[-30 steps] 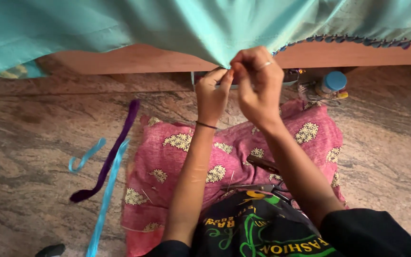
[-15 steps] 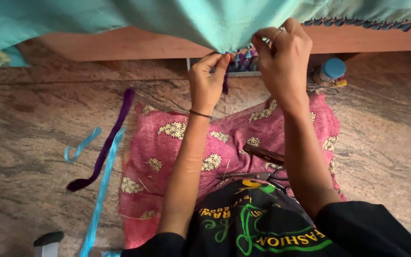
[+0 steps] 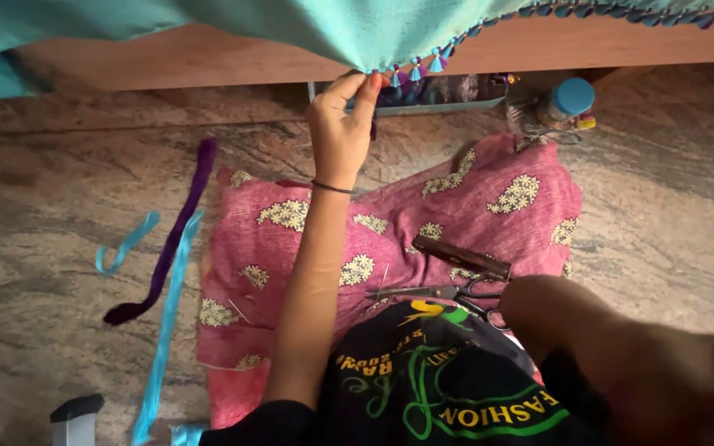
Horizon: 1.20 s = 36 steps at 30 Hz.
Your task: Tying blue yarn tassels onto the edge of a blue garment.
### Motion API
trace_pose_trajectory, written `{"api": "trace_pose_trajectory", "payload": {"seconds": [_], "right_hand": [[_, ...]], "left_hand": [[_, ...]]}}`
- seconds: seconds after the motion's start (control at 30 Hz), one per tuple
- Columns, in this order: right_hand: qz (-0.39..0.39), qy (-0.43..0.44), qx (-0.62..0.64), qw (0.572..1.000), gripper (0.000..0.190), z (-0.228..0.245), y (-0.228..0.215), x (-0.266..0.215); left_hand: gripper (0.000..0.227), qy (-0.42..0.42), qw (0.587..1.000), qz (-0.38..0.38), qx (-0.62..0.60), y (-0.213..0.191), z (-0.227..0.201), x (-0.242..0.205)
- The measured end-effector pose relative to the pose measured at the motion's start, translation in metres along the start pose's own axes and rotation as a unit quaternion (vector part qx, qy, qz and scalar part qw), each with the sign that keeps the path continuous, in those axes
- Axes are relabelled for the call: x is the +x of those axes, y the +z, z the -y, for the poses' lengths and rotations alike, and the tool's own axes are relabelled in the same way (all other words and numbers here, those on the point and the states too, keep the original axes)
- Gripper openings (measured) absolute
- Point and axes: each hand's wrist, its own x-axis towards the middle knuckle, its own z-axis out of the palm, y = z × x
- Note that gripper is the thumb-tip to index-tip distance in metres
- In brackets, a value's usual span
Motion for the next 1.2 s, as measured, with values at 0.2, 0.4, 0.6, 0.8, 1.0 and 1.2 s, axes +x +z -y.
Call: {"api": "trace_pose_trajectory", "payload": {"seconds": [0.2,0.4,0.6,0.8,1.0,1.2], "right_hand": [[0.081,-0.027,0.195,0.977,0.006,-0.005,0.000,-0.004],[0.152,-0.038,0.392,0.906,0.013,0.001,-0.001,-0.013],[0.208,-0.058,0.570,0.793,0.020,0.001,0.003,-0.015],[0.250,-0.081,0.693,0.671,0.026,-0.016,-0.003,-0.030],[0.103,-0.017,0.646,0.756,0.019,-0.056,-0.025,-0.045],[0.060,-0.020,0.596,0.801,0.018,-0.059,-0.045,-0.039]], "left_hand": [[0.026,-0.005,1.000,-0.003,0.009,0.000,-0.004,0.001],[0.026,0.010,1.000,-0.007,-0.014,0.002,0.000,-0.002],[0.026,0.008,1.000,-0.003,0.005,-0.001,0.001,-0.001],[0.027,0.013,1.000,-0.005,0.003,0.000,0.000,-0.001],[0.028,-0.010,1.000,-0.011,-0.005,0.005,0.002,-0.004],[0.029,-0.010,0.999,-0.029,-0.029,0.010,0.002,-0.007]]}}
